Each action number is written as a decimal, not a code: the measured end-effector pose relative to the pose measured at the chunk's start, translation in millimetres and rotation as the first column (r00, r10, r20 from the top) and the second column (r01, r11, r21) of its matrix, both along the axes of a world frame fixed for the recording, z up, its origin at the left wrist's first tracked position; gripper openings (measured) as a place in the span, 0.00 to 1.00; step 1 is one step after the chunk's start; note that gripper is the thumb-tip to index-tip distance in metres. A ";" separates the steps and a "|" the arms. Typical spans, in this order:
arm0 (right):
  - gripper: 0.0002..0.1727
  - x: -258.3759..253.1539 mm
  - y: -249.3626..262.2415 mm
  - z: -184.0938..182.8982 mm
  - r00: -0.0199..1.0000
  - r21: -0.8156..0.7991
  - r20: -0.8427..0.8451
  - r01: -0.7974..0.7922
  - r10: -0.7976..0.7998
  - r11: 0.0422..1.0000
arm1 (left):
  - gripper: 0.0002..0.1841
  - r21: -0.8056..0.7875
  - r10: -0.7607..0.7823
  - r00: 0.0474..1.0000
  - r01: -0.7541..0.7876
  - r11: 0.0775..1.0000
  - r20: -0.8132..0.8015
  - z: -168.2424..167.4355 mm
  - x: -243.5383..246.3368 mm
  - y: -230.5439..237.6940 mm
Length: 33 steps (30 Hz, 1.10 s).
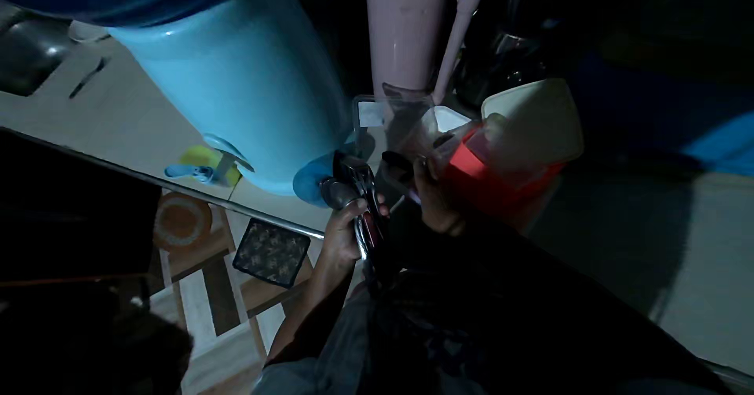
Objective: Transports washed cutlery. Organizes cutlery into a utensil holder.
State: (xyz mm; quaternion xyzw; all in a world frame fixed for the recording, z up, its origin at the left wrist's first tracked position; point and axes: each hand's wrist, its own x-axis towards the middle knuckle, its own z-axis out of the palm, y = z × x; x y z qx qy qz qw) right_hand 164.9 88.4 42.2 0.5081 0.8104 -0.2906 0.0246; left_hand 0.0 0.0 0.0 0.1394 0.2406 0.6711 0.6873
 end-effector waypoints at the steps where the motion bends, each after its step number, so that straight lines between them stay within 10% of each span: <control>1: 0.52 -4.2 1.0 4.3 1.000 -0.021 0.019 0.018 -0.018 1.000 | 0.20 0.010 -0.016 1.000 0.016 1.000 -0.006 -0.4 -0.8 0.8; 10: 0.71 0.1 23.9 -14.7 0.991 0.047 -0.125 -0.042 0.048 0.998 | 0.22 -0.025 -0.022 0.992 0.019 1.000 -0.123 -1.7 -5.8 11.2; 27: 0.27 -21.9 20.2 18.6 0.941 -0.110 0.312 -0.099 0.129 0.989 | 0.17 0.026 -0.032 0.990 0.036 0.999 -0.136 -2.8 -4.6 11.2; 33: 0.40 -12.5 31.0 -27.3 0.993 -0.039 0.101 -0.062 0.066 0.997 | 0.12 0.005 -0.077 0.987 0.078 0.997 -0.144 -35.1 -5.3 11.1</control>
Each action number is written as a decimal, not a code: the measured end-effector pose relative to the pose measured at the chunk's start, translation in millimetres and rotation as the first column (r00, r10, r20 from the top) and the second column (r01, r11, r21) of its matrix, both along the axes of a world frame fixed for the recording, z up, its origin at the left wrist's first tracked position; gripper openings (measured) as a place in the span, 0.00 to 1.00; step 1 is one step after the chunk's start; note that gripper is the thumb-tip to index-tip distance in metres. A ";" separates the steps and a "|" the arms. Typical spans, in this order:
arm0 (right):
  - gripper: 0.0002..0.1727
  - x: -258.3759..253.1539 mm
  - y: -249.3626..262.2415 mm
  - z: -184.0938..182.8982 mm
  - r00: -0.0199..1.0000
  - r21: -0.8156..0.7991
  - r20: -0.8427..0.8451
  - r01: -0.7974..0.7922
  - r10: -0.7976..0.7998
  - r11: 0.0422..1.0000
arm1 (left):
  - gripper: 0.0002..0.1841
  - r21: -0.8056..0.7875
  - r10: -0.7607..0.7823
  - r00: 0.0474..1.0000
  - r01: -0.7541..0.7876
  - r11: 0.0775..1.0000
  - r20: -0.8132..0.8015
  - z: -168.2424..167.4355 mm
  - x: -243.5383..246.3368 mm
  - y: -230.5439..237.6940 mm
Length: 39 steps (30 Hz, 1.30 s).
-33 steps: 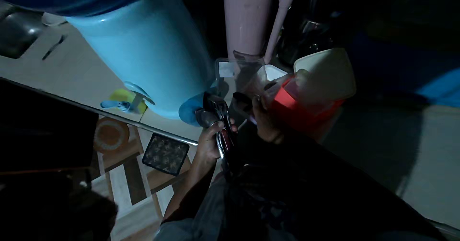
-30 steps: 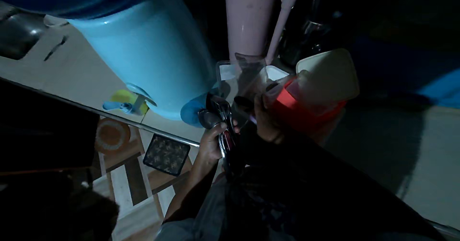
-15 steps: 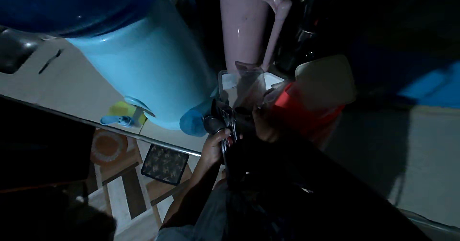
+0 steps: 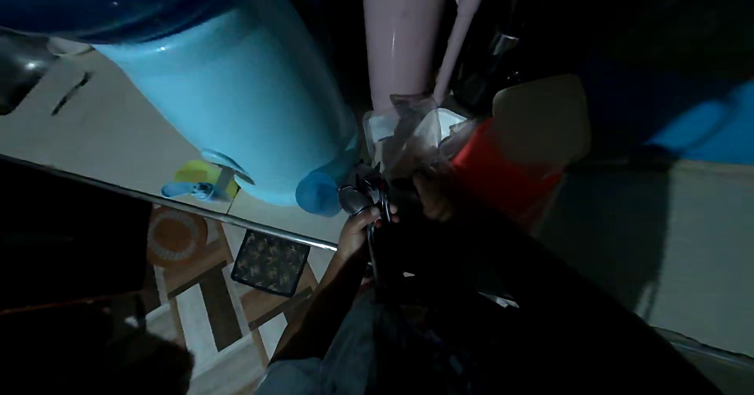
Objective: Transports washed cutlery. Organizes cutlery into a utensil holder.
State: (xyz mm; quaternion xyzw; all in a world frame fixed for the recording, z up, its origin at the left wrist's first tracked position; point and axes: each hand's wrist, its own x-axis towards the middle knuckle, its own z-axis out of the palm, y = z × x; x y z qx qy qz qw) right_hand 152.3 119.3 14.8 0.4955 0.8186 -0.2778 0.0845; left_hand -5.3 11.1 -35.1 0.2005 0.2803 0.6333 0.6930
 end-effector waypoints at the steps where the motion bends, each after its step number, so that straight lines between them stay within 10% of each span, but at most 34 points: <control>1: 0.47 3.3 2.9 -11.0 0.999 0.030 -0.034 -0.016 0.017 0.999 | 0.14 0.015 -0.018 1.000 0.018 1.000 0.013 -5.3 0.8 0.8; 16: 0.44 -1.2 6.5 0.2 0.999 -0.139 -0.039 0.003 -0.008 0.990 | 0.13 0.060 -0.061 0.998 0.062 0.996 -0.015 -0.3 3.8 3.6; 32: 0.15 10.6 7.7 34.5 0.972 0.012 -0.168 -0.165 0.164 0.986 | 0.10 0.045 0.031 0.999 -0.030 0.999 -0.031 10.0 11.2 -9.0; 39: 0.19 20.4 -6.7 30.5 0.930 0.209 -0.342 -0.065 0.135 0.976 | 0.12 -0.007 0.041 0.997 -0.041 0.999 -0.065 11.8 13.6 -7.4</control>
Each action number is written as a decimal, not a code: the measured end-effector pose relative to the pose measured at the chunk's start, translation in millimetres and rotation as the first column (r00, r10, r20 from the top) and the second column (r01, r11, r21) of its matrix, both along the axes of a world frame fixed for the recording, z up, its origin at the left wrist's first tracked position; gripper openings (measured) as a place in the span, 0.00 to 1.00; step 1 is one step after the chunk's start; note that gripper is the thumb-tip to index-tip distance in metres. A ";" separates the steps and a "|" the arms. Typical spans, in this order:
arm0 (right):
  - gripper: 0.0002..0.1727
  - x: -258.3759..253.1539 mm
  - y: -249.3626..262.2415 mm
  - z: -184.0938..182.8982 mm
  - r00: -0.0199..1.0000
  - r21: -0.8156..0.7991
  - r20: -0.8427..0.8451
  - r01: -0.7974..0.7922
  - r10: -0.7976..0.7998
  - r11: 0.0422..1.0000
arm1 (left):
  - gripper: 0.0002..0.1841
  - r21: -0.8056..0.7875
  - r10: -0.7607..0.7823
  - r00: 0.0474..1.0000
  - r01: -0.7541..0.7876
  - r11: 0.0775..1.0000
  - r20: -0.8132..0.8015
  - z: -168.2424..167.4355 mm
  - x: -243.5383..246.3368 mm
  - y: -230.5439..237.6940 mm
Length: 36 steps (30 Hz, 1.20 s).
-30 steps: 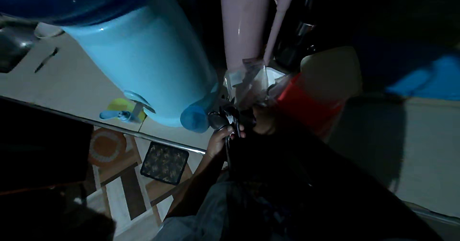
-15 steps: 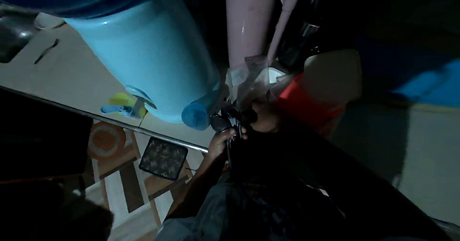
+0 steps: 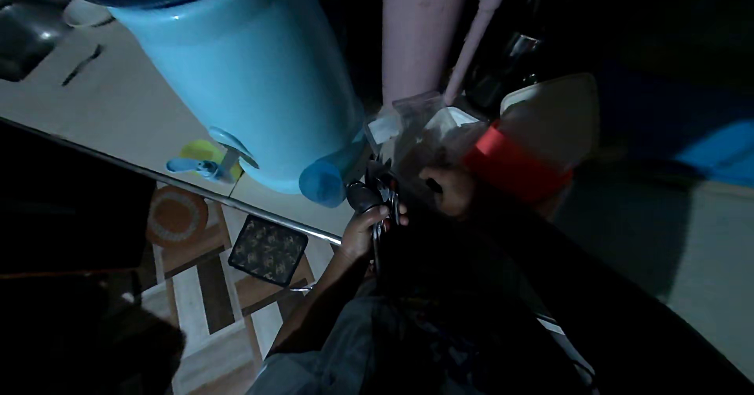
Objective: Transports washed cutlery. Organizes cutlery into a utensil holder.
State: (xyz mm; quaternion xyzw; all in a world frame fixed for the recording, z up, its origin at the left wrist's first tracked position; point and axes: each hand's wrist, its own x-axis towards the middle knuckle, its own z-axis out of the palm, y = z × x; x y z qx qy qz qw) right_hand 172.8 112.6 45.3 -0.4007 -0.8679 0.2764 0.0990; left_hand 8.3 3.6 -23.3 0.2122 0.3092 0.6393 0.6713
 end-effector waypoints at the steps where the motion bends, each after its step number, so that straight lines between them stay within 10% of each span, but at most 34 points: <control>1: 0.19 1.4 -3.3 3.4 0.998 0.053 -0.052 0.020 -0.018 0.998 | 0.13 -0.011 -0.008 1.000 0.008 1.000 -0.025 0.0 -1.0 0.8; 6: 0.14 21.9 -0.8 7.8 0.962 0.246 -0.270 0.106 -0.037 0.963 | 0.13 -0.049 -0.041 0.997 0.038 0.998 -0.072 12.9 0.1 11.7; 17: 0.10 42.6 -12.2 69.2 0.962 0.076 -0.104 0.261 -0.252 0.962 | 0.09 -0.039 -0.059 0.997 0.057 0.998 -0.051 11.0 14.7 25.3; 28: 0.13 78.8 1.9 78.9 0.901 -0.066 -0.336 0.270 -0.276 0.961 | 0.14 0.041 -0.054 0.995 0.051 0.998 0.089 12.1 26.0 15.8; 36: 0.18 70.3 -2.3 49.8 0.468 -0.270 -0.815 0.215 -0.341 0.939 | 0.10 0.035 -0.057 0.993 0.054 0.998 0.107 16.0 38.0 12.6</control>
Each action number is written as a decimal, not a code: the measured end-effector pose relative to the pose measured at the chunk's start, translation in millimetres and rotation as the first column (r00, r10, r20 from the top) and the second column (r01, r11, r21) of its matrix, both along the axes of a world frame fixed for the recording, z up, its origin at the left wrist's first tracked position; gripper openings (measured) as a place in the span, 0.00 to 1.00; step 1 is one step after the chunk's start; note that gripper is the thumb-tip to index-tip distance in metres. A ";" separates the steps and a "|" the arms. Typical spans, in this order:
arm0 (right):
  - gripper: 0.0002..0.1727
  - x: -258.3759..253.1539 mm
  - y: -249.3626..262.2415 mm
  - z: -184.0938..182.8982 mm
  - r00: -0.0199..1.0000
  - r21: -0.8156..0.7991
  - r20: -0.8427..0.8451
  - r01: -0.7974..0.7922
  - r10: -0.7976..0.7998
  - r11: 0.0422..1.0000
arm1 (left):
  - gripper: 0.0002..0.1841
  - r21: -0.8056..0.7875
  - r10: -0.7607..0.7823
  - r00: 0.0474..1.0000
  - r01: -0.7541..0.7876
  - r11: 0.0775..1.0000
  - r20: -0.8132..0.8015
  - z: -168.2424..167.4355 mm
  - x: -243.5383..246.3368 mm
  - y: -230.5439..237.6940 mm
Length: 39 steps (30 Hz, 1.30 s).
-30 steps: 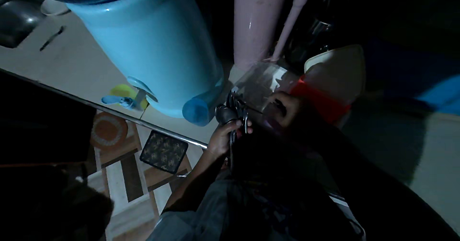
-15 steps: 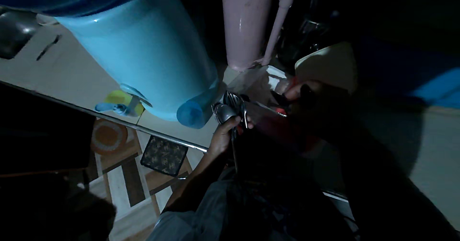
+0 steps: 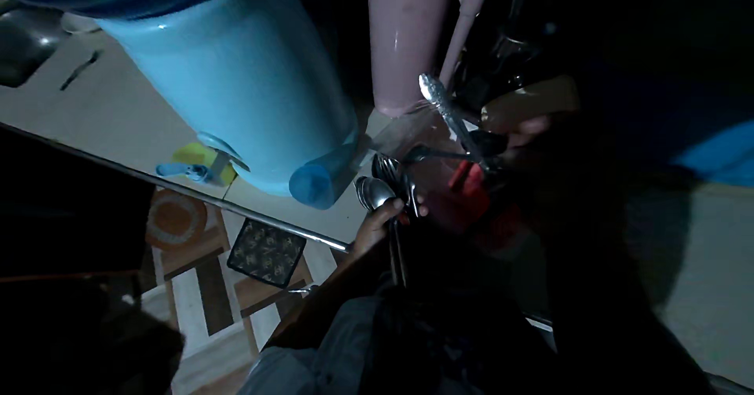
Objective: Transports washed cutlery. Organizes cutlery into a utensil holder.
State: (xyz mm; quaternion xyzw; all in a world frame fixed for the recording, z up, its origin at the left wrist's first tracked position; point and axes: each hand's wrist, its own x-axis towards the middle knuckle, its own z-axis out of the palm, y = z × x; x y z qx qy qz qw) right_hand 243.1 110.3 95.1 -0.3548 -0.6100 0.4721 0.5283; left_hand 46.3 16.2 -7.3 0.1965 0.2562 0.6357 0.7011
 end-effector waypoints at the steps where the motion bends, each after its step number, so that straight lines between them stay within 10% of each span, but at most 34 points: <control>1: 0.18 -6.5 -4.4 -4.8 1.000 0.006 -0.018 0.008 -0.008 1.000 | 0.07 -0.028 0.031 0.999 -0.032 0.999 -0.025 5.2 3.8 -0.9; 9: 0.21 -52.2 -58.4 -23.6 0.985 -0.194 0.150 0.116 -0.088 0.974 | 0.10 -0.077 0.139 0.990 -0.138 0.987 0.013 24.4 29.0 -7.4; 18: 0.16 -65.9 -72.7 -71.9 1.000 0.258 0.008 -0.006 0.004 0.966 | 0.23 -0.198 0.317 0.927 -0.355 0.914 -0.200 46.7 43.2 -18.1; 24: 0.14 -71.2 -71.6 -67.8 0.997 0.393 0.050 -0.069 0.053 0.917 | 0.33 0.119 0.370 0.915 -0.355 0.927 -0.159 40.5 43.2 -32.3; 39: 0.24 -115.0 -120.0 -57.3 0.874 0.590 0.311 -0.485 0.373 0.646 | 0.14 0.139 0.641 0.765 -0.629 0.765 -0.065 54.0 10.6 -123.5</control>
